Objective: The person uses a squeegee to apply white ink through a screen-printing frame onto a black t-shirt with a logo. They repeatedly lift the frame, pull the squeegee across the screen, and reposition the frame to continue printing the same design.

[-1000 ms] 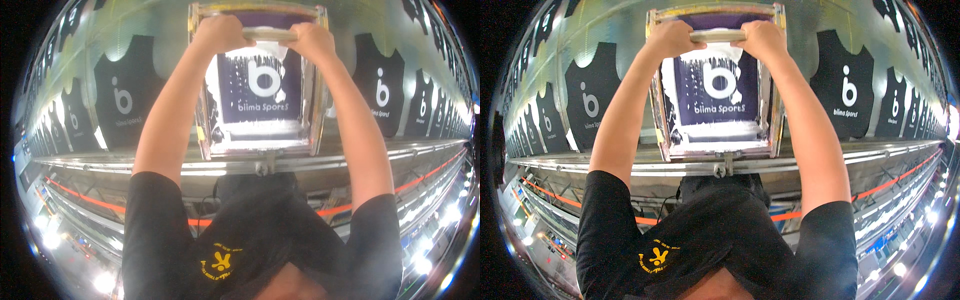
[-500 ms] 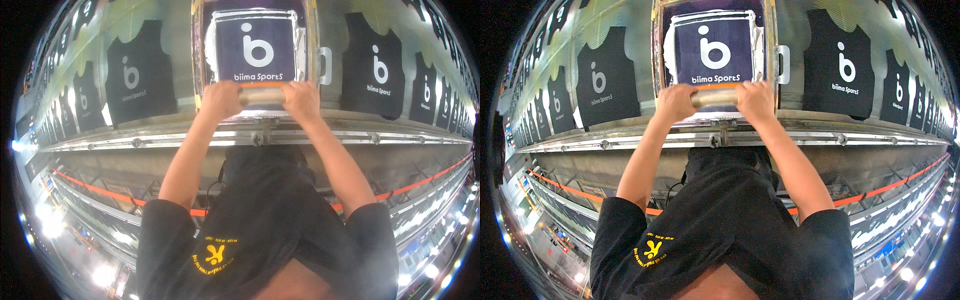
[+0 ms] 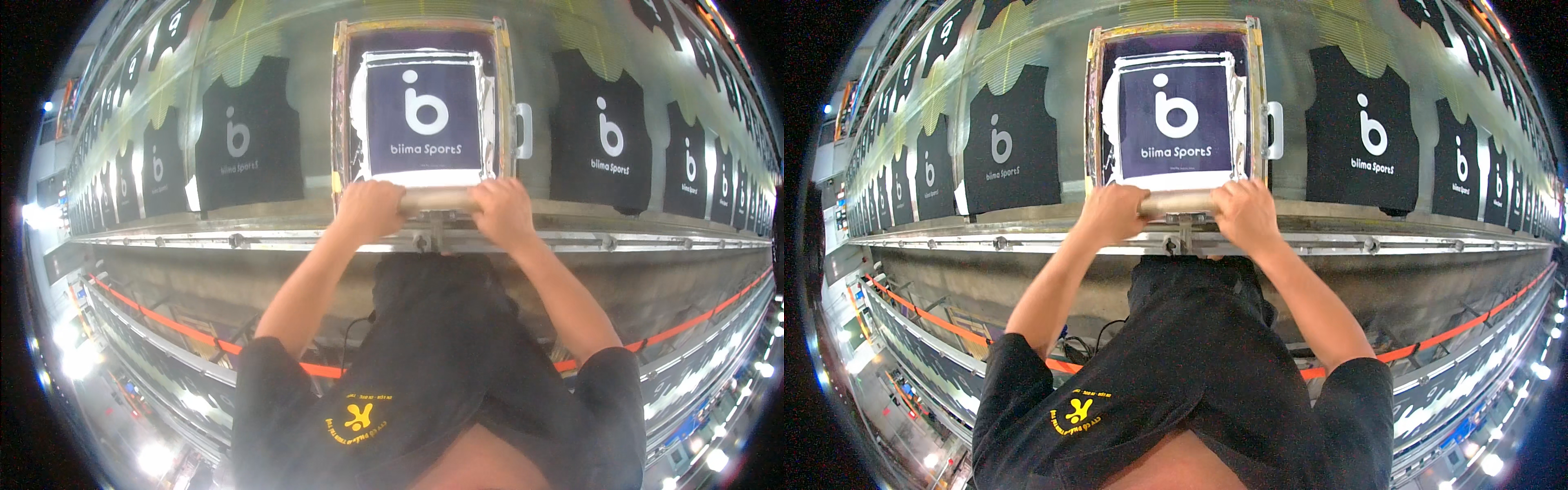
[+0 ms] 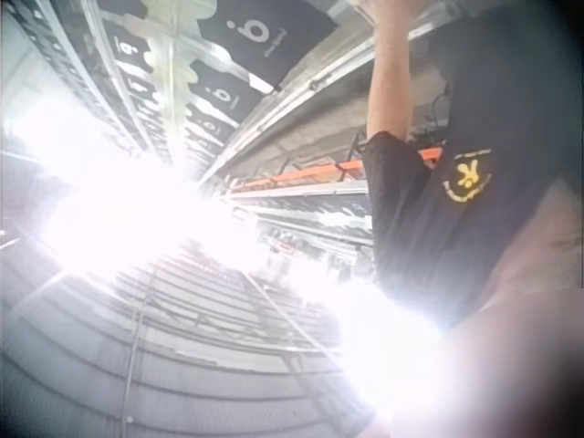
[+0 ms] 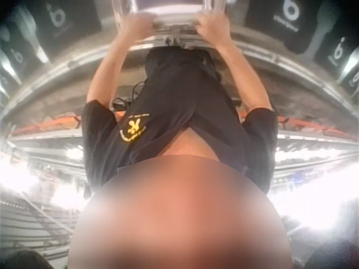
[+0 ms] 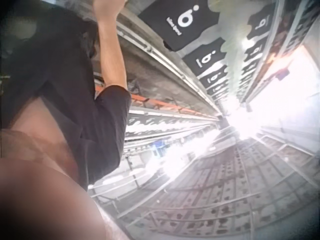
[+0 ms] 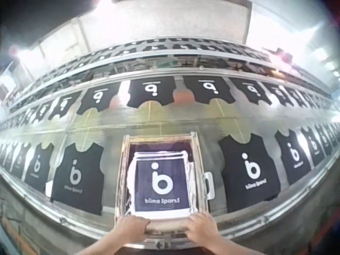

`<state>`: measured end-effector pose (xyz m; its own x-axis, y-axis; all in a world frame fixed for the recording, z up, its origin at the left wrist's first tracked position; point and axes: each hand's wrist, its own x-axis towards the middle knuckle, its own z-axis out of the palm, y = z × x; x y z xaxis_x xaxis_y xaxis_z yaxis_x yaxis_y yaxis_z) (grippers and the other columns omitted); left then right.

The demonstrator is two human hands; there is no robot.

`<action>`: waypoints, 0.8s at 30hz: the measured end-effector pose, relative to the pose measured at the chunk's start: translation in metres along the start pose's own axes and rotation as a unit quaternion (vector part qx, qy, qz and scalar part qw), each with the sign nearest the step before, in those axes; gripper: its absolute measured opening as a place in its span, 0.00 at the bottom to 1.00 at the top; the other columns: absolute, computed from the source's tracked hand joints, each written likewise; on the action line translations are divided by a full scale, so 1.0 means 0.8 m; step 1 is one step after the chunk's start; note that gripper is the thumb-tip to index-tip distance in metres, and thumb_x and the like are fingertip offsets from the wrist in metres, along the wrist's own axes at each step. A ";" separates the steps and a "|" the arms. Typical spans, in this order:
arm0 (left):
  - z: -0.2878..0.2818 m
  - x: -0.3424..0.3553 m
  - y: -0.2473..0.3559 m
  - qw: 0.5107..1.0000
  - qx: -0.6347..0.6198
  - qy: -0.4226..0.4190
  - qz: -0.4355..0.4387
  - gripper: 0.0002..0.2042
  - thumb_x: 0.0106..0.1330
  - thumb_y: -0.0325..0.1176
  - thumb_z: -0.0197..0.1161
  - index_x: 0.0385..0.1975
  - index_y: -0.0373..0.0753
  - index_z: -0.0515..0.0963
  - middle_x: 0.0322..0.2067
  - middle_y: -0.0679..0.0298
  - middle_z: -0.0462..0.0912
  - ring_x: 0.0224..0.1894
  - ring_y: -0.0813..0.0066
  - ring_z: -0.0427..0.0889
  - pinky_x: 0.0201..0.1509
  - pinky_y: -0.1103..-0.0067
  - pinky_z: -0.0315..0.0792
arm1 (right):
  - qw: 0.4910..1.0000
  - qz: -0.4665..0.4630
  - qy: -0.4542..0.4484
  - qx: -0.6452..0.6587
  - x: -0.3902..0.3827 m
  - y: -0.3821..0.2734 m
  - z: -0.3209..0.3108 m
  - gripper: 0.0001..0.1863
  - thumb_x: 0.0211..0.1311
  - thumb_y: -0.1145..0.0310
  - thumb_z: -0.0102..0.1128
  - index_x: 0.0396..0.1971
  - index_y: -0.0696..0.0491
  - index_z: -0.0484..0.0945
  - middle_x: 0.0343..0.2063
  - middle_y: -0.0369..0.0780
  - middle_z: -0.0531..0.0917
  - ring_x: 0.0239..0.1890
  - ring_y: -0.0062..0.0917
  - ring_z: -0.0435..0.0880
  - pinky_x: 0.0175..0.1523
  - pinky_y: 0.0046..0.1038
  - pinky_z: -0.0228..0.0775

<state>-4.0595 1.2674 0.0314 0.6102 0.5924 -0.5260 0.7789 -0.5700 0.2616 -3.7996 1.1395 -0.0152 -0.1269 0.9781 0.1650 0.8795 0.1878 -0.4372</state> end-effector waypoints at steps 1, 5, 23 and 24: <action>-0.021 0.028 -0.009 1.000 0.005 0.001 0.008 0.23 0.67 0.54 0.73 0.55 0.46 0.87 0.48 0.57 0.92 0.52 0.55 0.90 0.56 0.57 0.83 | 1.000 0.012 -0.002 -0.009 0.028 0.014 -0.003 0.11 0.53 0.67 0.76 0.36 0.48 0.85 0.33 0.36 0.85 0.42 0.34 0.86 0.52 0.39 0.71; -0.131 0.154 -0.044 0.998 0.038 -0.042 -0.013 0.23 0.75 0.59 0.63 0.47 0.44 0.89 0.45 0.59 0.92 0.51 0.55 0.91 0.55 0.58 0.83 | 0.997 0.066 -0.036 -0.032 0.174 0.078 -0.015 0.11 0.62 0.58 0.77 0.35 0.48 0.85 0.32 0.40 0.88 0.39 0.38 0.89 0.49 0.45 0.77; -0.075 0.152 -0.055 0.998 -0.004 0.030 -0.062 0.17 0.63 0.53 0.76 0.47 0.53 0.91 0.41 0.60 0.93 0.46 0.57 0.93 0.55 0.62 0.84 | 0.993 0.061 0.006 -0.103 0.159 0.071 0.043 0.13 0.51 0.60 0.81 0.31 0.46 0.85 0.28 0.36 0.84 0.35 0.34 0.88 0.44 0.41 0.78; -0.043 0.124 -0.053 0.997 -0.012 0.055 -0.044 0.17 0.62 0.50 0.76 0.47 0.53 0.91 0.43 0.59 0.93 0.47 0.55 0.92 0.54 0.62 0.84 | 0.994 0.064 0.005 -0.086 0.126 0.050 0.044 0.13 0.50 0.63 0.81 0.31 0.48 0.84 0.28 0.36 0.83 0.37 0.33 0.87 0.46 0.39 0.76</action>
<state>-4.0271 1.3702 -0.0038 0.5497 0.6996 -0.4564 0.8331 -0.4995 0.2378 -3.7933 1.2490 -0.0473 -0.0045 0.9920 0.1260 0.9539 0.0421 -0.2972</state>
